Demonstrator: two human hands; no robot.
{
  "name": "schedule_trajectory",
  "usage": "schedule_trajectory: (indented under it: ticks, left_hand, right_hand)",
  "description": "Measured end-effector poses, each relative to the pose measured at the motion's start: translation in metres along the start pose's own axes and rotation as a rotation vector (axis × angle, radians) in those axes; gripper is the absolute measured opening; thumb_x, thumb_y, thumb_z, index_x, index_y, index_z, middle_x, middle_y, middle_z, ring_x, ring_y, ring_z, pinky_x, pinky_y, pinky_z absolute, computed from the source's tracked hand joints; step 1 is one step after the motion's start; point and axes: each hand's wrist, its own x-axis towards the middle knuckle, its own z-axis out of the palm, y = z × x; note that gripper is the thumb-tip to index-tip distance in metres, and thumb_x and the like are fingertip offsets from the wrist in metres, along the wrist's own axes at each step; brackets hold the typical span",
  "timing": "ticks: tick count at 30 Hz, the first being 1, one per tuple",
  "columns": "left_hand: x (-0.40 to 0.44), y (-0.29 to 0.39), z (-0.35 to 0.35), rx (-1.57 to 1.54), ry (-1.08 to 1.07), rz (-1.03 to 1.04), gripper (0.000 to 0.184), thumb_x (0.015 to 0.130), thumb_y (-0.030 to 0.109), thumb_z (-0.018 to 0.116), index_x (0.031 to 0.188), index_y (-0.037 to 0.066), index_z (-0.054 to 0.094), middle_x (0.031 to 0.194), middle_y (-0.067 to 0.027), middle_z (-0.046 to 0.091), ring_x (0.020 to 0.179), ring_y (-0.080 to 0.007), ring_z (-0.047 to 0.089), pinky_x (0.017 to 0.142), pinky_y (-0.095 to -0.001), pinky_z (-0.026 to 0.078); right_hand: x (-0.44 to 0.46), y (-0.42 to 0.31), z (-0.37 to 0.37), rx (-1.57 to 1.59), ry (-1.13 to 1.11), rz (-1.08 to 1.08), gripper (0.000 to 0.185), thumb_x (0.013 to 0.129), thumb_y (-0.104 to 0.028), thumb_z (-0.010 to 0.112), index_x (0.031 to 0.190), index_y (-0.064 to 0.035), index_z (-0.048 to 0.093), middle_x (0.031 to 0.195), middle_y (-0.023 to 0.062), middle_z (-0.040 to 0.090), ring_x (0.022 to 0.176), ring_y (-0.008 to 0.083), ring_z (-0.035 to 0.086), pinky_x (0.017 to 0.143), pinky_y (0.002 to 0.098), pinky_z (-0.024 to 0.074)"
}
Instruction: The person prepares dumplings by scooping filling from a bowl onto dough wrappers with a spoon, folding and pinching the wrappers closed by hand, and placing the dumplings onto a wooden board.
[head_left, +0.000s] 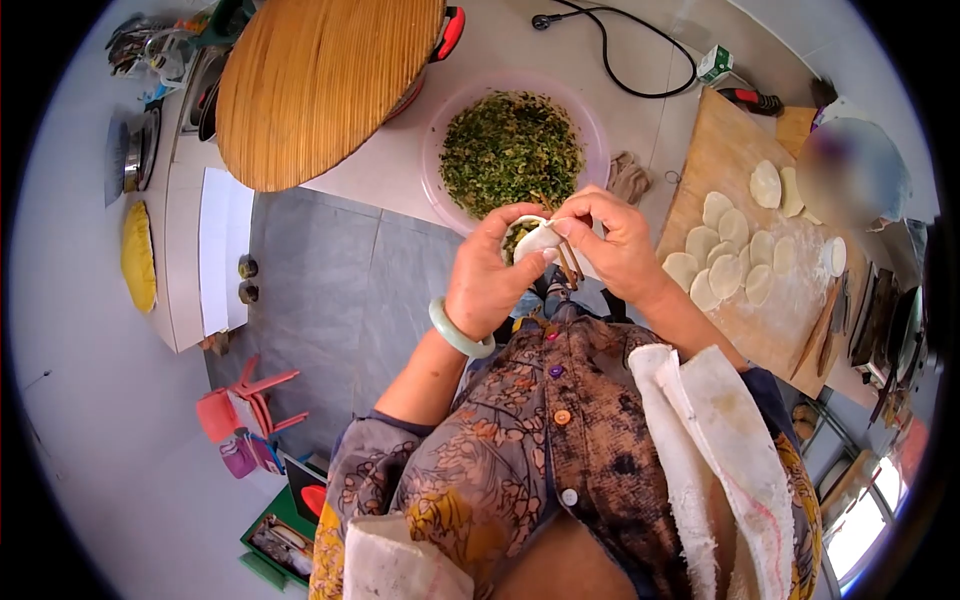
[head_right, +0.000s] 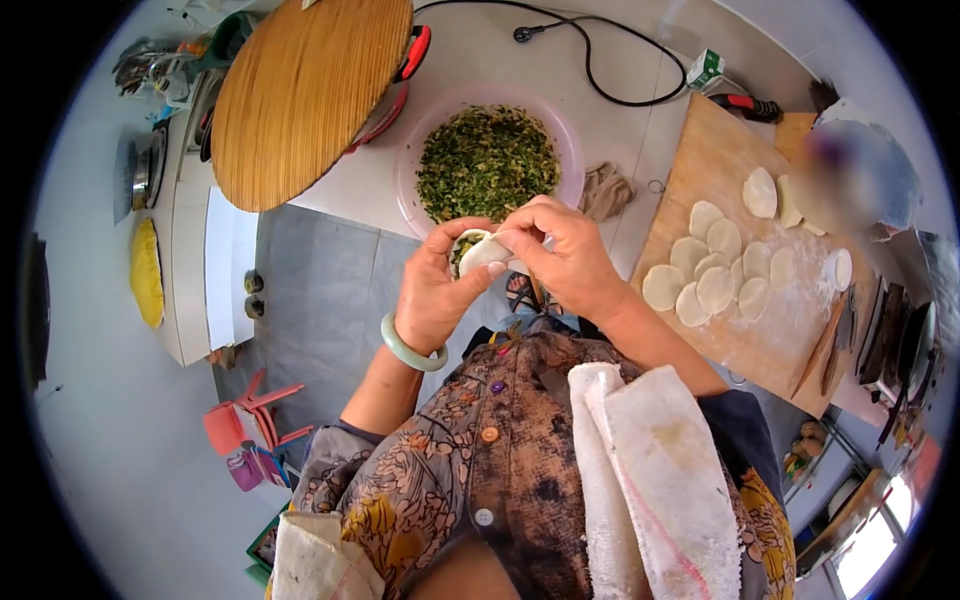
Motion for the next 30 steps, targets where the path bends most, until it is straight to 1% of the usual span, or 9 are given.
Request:
schedule_trajectory:
  ticks: [3,6,9,15,18,21,24,27,30]
  left_hand:
    - [0.001,-0.004,0.000,-0.060,0.003,0.062,0.044,0.082,-0.003,0.069,0.122,-0.001,0.053,0.112,-0.0064,0.062,0.101,-0.0126,0.059,0.090,-0.0273,0.049]
    - [0.001,-0.006,-0.003,-0.019,-0.007,0.072,0.046,0.082,0.002,0.069,0.124,0.000,0.051,0.111,-0.0077,0.062,0.104,-0.0139,0.058,0.089,-0.0280,0.048]
    - [0.001,-0.009,-0.001,-0.018,0.030,0.121,0.050,0.081,0.003,0.069,0.127,-0.001,0.050,0.116,-0.0115,0.063,0.108,-0.0172,0.058,0.092,-0.0300,0.047]
    - [0.002,-0.011,-0.006,0.209,-0.002,0.124,0.061,0.077,0.007,0.069,0.133,-0.001,0.046,0.120,-0.0161,0.063,0.112,-0.0243,0.059,0.098,-0.0337,0.044]
    - [0.000,0.000,-0.008,0.226,-0.077,0.042,0.066,0.077,0.000,0.067,0.137,-0.004,0.041,0.121,-0.0125,0.060,0.113,-0.0160,0.053,0.098,-0.0299,0.043]
    - [0.000,-0.004,-0.009,0.254,-0.067,0.100,0.065,0.078,0.000,0.067,0.137,-0.003,0.041,0.118,-0.0119,0.062,0.112,-0.0155,0.054,0.098,-0.0296,0.043]
    - [-0.002,0.000,-0.011,0.215,-0.063,0.056,0.067,0.079,-0.002,0.066,0.139,-0.002,0.038,0.119,-0.0124,0.061,0.112,-0.0154,0.054,0.098,-0.0297,0.044]
    - [0.001,0.000,-0.016,0.138,-0.091,0.041,0.069,0.080,-0.005,0.063,0.143,-0.001,0.033,0.120,-0.0128,0.061,0.112,-0.0162,0.055,0.097,-0.0305,0.045]
    - [0.005,0.008,-0.020,0.154,-0.105,0.091,0.072,0.081,-0.007,0.062,0.145,0.000,0.028,0.121,-0.0130,0.060,0.113,-0.0174,0.055,0.096,-0.0316,0.045]
  right_hand:
    - [0.004,-0.005,-0.002,0.019,-0.013,-0.002,0.019,0.084,-0.005,0.066,0.103,-0.0028,0.068,0.093,0.0047,0.061,0.081,0.0139,0.057,0.072,0.0274,0.0460]
    - [0.008,-0.010,-0.001,-0.024,-0.090,-0.095,0.025,0.084,-0.004,0.067,0.108,-0.0040,0.067,0.096,0.0042,0.060,0.084,0.0141,0.055,0.075,0.0274,0.0453]
    - [0.007,-0.011,0.003,-0.007,-0.101,-0.051,0.023,0.083,-0.003,0.067,0.106,-0.0041,0.068,0.094,0.0040,0.059,0.082,0.0133,0.054,0.073,0.0265,0.0450]
    - [0.002,-0.005,0.008,0.083,-0.097,0.004,0.018,0.084,0.000,0.065,0.100,-0.0039,0.070,0.091,0.0032,0.058,0.078,0.0122,0.053,0.069,0.0256,0.0444]
    - [-0.001,0.000,0.008,0.093,-0.100,-0.005,0.017,0.084,0.000,0.065,0.100,-0.0036,0.070,0.093,0.0029,0.058,0.078,0.0120,0.053,0.070,0.0259,0.0444]
    - [-0.001,-0.002,0.008,0.085,-0.096,-0.011,0.015,0.084,-0.001,0.066,0.098,-0.0038,0.071,0.095,0.0037,0.058,0.080,0.0125,0.054,0.072,0.0262,0.0452]
    - [0.000,-0.004,0.010,0.039,-0.107,-0.058,0.031,0.085,-0.001,0.067,0.115,-0.0049,0.066,0.102,0.0045,0.059,0.088,0.0135,0.057,0.077,0.0268,0.0474]
    - [-0.001,-0.011,0.010,0.273,-0.118,0.132,0.052,0.085,-0.001,0.067,0.135,-0.0059,0.051,0.112,0.0037,0.059,0.099,0.0140,0.057,0.083,0.0275,0.0487]
    - [-0.002,-0.007,0.003,0.440,-0.297,0.309,0.066,0.085,-0.001,0.068,0.144,-0.0062,0.039,0.121,0.0025,0.057,0.106,0.0137,0.056,0.087,0.0280,0.0491]
